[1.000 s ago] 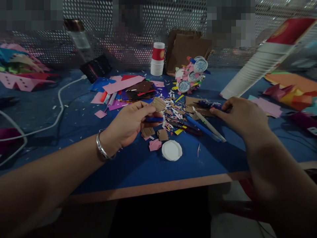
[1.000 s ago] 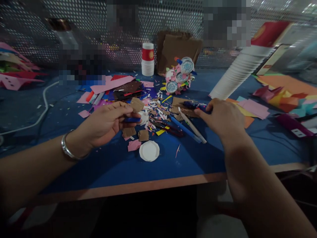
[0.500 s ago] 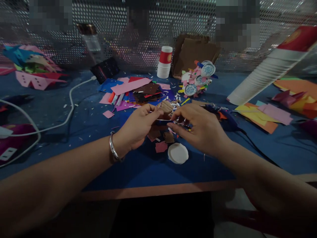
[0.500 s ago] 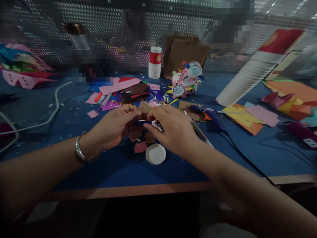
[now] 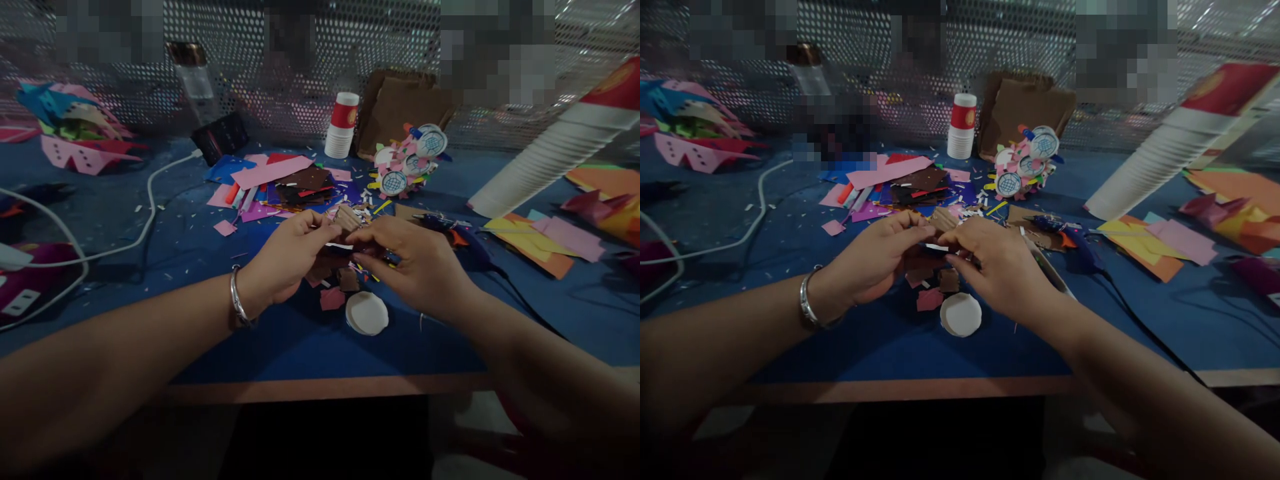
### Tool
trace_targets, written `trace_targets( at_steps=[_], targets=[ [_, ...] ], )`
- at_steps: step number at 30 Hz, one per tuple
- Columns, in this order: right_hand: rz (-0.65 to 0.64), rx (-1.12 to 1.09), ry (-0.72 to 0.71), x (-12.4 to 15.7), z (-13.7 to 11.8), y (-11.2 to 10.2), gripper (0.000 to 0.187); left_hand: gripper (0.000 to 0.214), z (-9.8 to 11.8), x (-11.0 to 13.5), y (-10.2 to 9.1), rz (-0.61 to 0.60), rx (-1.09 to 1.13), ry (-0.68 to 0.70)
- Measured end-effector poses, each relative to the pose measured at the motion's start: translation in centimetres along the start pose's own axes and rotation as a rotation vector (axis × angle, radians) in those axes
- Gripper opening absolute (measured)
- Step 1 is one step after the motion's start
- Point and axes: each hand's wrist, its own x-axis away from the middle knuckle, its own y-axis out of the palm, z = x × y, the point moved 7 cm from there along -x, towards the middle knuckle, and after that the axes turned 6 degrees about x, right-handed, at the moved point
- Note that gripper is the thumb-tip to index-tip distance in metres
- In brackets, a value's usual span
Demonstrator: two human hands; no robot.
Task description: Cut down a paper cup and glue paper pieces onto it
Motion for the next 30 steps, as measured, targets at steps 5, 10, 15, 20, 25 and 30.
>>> trace_targets(
  at_steps=[5,10,15,20,25,30],
  targets=[
    [-0.005,-0.015,0.013,0.1,0.1,-0.6,0.016,0.020,0.8,-0.6,-0.7,0.040,0.068,0.084],
    [0.012,-0.086,0.146,-0.5,0.8,-1.7,0.012,0.024,1.1,-0.9,-1.1,0.035,0.081,0.108],
    [0.075,-0.226,0.316,-1.0,2.4,-2.0,0.007,0.026,1.2,-0.9,-1.3,0.019,0.071,0.134],
    [0.134,-0.458,0.472,-0.8,3.7,-0.8,0.005,0.027,0.9,-0.8,-1.1,-0.010,0.079,0.141],
    [0.178,-0.609,0.509,-0.4,4.2,0.3,0.012,0.030,0.7,-0.9,-1.1,-0.042,0.103,0.193],
    [0.210,-0.874,0.566,0.1,4.6,1.4,0.030,0.027,0.4,-1.4,-1.4,-0.020,0.146,0.209]
  ],
)
